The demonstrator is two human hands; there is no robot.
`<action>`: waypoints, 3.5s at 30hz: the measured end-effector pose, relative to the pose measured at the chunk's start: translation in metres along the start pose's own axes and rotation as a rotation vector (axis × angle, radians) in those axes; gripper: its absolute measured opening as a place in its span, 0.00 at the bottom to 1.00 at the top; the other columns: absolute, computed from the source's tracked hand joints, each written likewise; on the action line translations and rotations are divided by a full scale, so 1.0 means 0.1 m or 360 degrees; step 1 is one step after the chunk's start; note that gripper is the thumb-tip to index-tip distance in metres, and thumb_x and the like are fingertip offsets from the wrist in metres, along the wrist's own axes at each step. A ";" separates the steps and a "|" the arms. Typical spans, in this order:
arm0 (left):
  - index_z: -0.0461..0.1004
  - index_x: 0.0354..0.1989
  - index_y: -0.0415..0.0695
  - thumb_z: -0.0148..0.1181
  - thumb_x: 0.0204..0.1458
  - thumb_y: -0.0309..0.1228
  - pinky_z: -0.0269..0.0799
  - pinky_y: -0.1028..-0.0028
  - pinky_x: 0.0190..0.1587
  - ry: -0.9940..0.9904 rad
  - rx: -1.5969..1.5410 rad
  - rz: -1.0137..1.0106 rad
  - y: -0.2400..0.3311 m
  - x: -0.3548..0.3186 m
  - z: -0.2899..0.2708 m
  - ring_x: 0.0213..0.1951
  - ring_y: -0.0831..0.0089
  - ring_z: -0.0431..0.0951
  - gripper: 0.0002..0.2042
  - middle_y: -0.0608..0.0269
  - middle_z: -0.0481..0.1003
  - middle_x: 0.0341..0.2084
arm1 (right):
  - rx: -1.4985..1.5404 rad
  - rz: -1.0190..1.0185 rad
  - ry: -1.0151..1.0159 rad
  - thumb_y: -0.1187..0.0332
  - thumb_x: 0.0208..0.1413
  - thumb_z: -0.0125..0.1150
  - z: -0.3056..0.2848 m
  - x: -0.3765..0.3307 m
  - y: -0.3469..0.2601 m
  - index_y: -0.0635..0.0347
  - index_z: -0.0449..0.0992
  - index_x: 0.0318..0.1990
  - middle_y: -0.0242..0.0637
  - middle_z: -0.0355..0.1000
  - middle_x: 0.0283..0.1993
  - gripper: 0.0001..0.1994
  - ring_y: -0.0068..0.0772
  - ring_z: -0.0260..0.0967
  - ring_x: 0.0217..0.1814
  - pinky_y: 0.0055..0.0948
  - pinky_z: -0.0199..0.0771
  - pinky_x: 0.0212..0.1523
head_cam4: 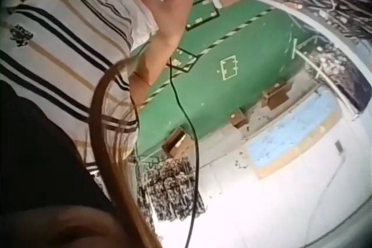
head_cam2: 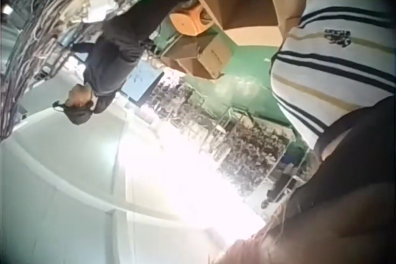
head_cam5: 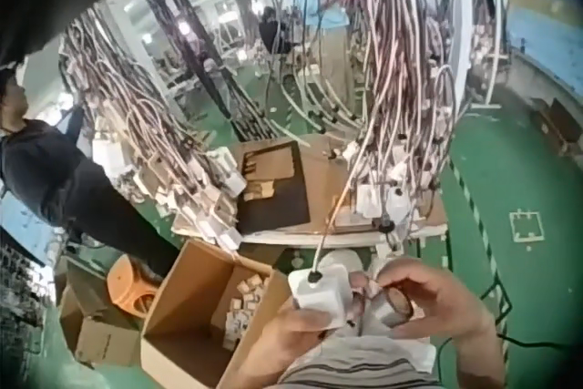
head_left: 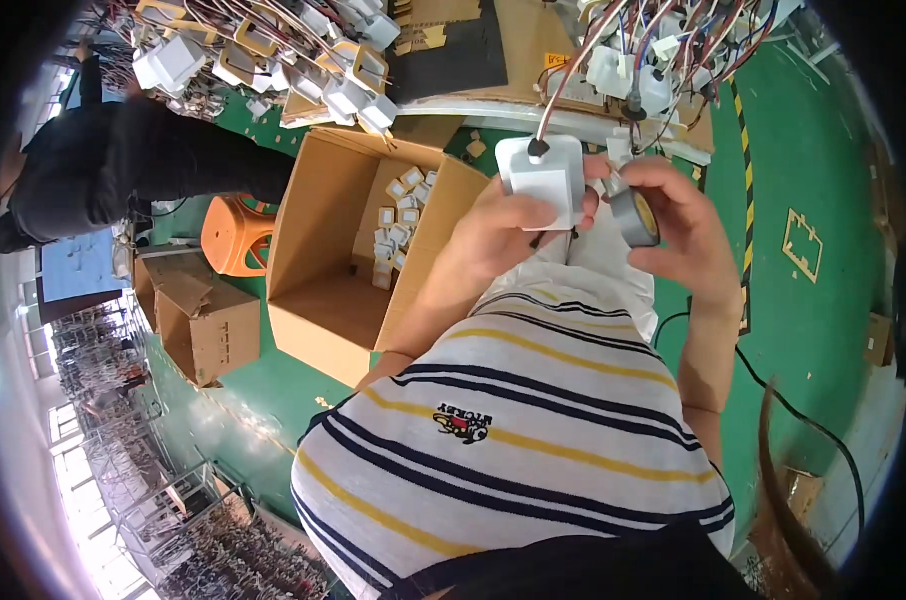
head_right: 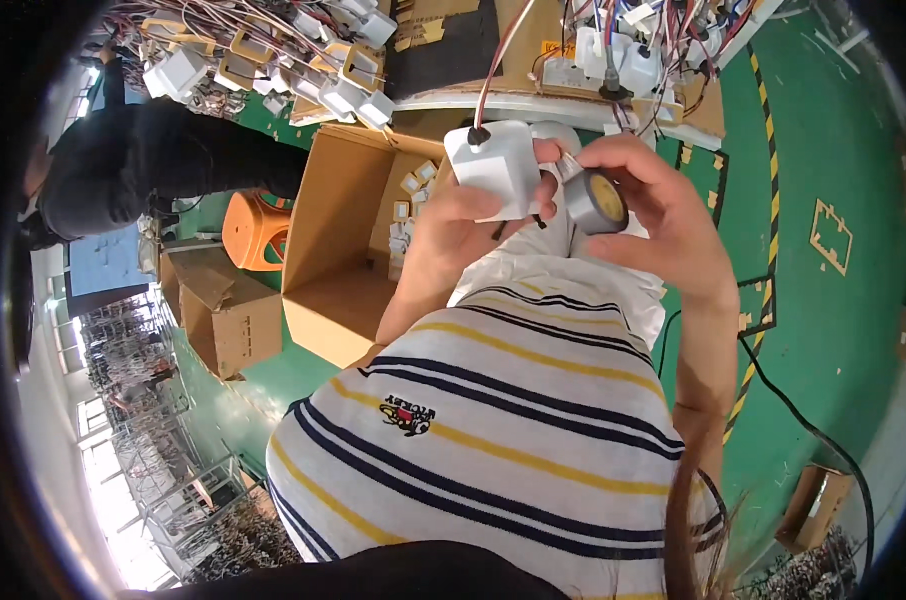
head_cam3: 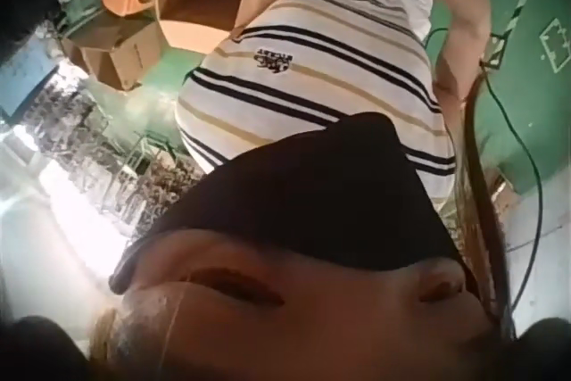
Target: Applying adhesive tape to white electronic components as part of an assembly process at a manual workstation.
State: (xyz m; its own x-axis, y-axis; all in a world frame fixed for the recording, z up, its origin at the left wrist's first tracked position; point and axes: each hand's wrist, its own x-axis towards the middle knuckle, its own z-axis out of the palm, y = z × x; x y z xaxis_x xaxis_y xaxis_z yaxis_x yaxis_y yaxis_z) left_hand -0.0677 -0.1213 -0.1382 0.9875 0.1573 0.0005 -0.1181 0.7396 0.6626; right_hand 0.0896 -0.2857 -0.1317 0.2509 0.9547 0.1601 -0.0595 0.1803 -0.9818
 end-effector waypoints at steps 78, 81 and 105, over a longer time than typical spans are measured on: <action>0.70 0.39 0.41 0.62 0.37 0.23 0.72 0.71 0.35 0.0860 0.1947 0.1112 -0.07 0.35 -0.01 0.33 0.60 0.78 0.17 0.53 0.76 0.31 | -0.0698 -0.0130 -0.0092 0.76 0.43 0.63 0.25 0.47 -0.45 0.62 0.63 0.60 0.35 0.68 0.45 0.32 0.28 0.66 0.46 0.28 0.65 0.50; 0.70 0.36 0.40 0.63 0.37 0.22 0.71 0.68 0.31 0.0977 0.2177 0.1312 -0.07 0.35 -0.01 0.31 0.64 0.78 0.15 0.55 0.76 0.27 | -0.0429 -0.0085 0.0068 0.75 0.46 0.64 0.38 0.45 -0.55 0.64 0.60 0.61 0.36 0.70 0.44 0.32 0.27 0.68 0.46 0.26 0.67 0.46; 0.69 0.41 0.31 0.53 0.44 0.40 0.55 0.79 0.15 -0.1013 -0.0349 -0.0575 0.01 -0.03 0.20 0.16 0.72 0.65 0.23 0.57 0.67 0.17 | -0.1138 -0.0584 -0.1236 0.84 0.36 0.58 0.07 1.04 -0.86 0.61 0.75 0.34 0.43 0.61 0.51 0.14 0.39 0.61 0.55 0.33 0.65 0.49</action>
State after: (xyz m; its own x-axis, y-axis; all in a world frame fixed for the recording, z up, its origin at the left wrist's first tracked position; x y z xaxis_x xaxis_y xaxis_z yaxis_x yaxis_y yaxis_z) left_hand -0.0691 -0.1341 -0.1221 0.8303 -0.4773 0.2878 0.2712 0.7971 0.5396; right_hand 0.1142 -0.2005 -0.0296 -0.5472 0.8056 0.2271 0.5264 0.5422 -0.6550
